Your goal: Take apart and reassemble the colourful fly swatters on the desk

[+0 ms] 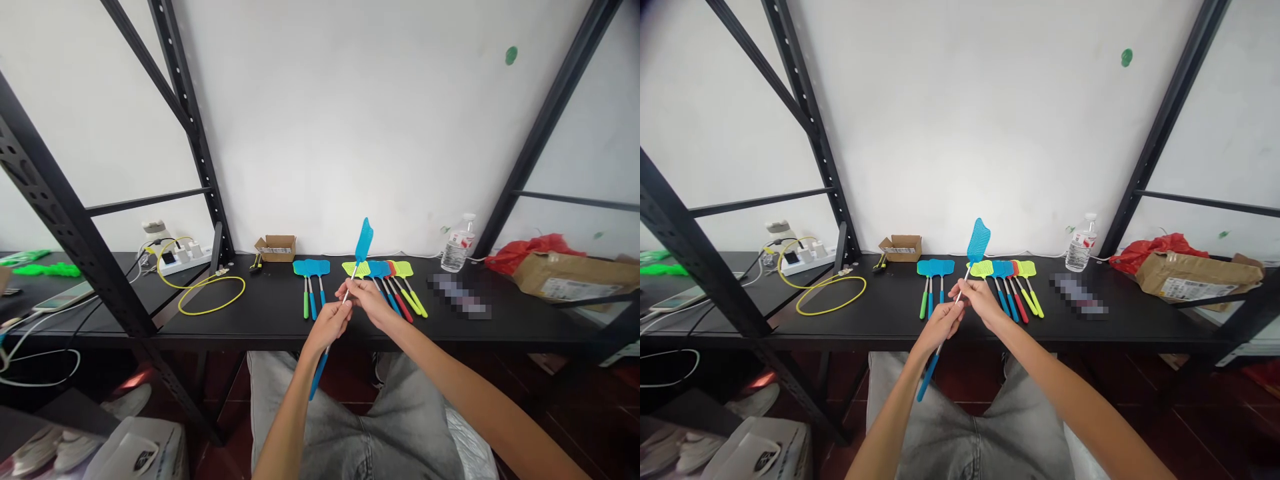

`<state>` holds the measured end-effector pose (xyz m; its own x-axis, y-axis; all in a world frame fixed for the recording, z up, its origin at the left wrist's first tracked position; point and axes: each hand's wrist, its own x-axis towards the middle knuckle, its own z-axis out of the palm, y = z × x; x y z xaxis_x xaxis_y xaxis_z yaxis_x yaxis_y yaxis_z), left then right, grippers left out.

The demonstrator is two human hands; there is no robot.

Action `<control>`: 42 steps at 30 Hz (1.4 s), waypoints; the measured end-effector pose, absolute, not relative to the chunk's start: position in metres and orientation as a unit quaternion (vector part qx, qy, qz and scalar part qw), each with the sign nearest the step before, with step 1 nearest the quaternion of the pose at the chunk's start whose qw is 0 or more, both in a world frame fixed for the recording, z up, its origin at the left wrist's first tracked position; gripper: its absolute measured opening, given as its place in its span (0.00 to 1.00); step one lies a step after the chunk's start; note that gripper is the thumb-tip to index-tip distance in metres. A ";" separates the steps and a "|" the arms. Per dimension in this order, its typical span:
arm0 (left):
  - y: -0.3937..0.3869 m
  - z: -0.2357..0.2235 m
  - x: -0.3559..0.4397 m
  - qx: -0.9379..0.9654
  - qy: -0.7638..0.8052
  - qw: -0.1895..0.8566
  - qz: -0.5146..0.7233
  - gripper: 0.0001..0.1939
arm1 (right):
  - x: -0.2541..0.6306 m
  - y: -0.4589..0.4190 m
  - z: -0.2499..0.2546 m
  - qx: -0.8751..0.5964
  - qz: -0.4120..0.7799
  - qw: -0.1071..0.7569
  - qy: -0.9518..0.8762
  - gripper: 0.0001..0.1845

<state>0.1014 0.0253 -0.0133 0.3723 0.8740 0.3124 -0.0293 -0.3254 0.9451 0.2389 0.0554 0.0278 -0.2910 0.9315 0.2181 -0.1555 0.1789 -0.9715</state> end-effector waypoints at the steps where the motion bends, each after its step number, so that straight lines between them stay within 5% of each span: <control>1: 0.026 -0.014 0.102 0.671 0.312 0.487 0.464 0.25 | 0.240 0.058 0.029 -0.337 0.546 0.511 -0.571 0.23; 25: 0.015 -0.001 0.105 0.727 0.301 0.497 0.365 0.26 | 0.353 0.125 0.111 -0.383 0.487 0.711 -0.332 0.15; 31: 0.016 -0.003 0.102 0.720 0.306 0.496 0.377 0.25 | 0.336 0.117 0.104 -0.375 0.498 0.675 -0.395 0.15; 39: 0.024 -0.012 0.101 0.686 0.312 0.480 0.449 0.24 | 0.264 0.065 0.036 -0.353 0.570 0.483 -0.564 0.20; 42: 0.026 -0.012 0.101 0.684 0.309 0.478 0.455 0.24 | 0.251 0.053 0.023 -0.349 0.569 0.476 -0.572 0.22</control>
<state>0.1011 0.0262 -0.0120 0.3940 0.8587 0.3277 -0.0120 -0.3518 0.9360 0.2514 0.0535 0.0228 -0.3036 0.9412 0.1484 -0.1432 0.1090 -0.9837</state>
